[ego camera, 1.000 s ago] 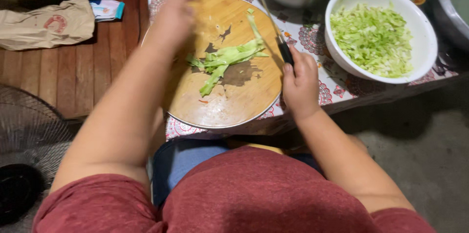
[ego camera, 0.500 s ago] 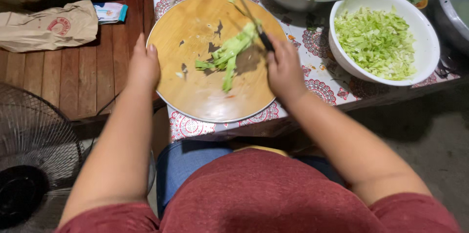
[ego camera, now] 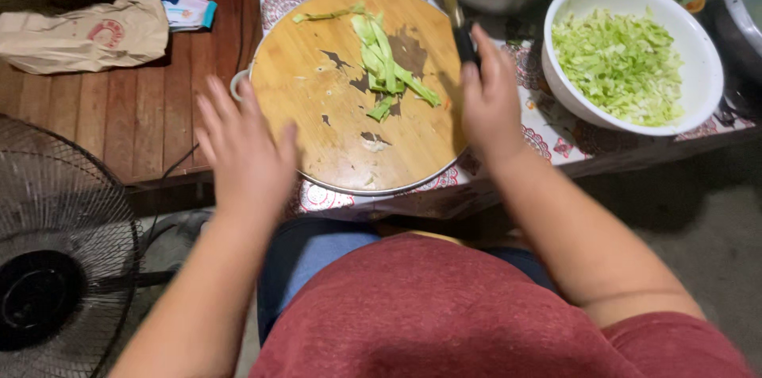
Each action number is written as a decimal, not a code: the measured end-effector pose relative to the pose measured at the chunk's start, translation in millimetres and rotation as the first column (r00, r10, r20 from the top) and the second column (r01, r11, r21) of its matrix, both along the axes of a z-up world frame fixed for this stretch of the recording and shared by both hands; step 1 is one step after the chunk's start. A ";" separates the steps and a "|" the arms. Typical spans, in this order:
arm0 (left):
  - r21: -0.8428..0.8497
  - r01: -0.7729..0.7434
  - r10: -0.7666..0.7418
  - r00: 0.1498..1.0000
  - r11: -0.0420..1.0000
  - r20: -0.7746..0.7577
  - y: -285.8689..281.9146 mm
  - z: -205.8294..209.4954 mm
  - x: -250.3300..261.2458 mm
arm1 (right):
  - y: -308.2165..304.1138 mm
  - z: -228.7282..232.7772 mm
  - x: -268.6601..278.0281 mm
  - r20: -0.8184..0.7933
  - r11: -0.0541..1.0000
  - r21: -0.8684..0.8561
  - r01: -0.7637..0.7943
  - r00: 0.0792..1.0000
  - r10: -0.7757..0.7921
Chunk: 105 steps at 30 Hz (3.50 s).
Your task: The person chops pieces of cabbage on a wooden board using a knife and places the pieces into a white bowl.
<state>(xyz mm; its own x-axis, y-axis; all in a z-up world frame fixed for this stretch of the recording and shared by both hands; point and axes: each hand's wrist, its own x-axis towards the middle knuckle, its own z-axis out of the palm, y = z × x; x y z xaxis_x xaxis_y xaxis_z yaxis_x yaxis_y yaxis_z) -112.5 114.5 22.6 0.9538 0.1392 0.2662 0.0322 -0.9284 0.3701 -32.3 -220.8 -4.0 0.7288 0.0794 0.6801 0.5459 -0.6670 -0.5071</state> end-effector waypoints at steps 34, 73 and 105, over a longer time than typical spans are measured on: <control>0.239 0.711 -0.746 0.588 0.661 0.314 -145.6 -13.9 188.6 | -16.8 -13.4 -2.2 -0.067 0.990 0.032 0.138 0.989 -0.135; -0.813 0.439 -0.002 0.880 0.382 0.474 -46.3 -71.0 118.8 | 5.7 -9.0 -0.9 0.059 0.945 -0.296 0.140 0.990 -0.129; 0.015 0.289 -0.276 0.897 0.957 0.346 -70.3 -41.2 115.3 | 71.8 37.4 -35.3 -0.497 0.969 -0.242 -0.052 0.864 -0.078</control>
<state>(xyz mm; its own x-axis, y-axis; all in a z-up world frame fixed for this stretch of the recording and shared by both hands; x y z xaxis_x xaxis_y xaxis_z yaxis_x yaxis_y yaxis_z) 2.8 44.2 -18.7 0.8063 -0.1071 0.5818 -0.3636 -0.8656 0.3444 -67.6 -149.0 33.3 0.9660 0.1799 0.1856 0.2527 -0.8077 -0.5327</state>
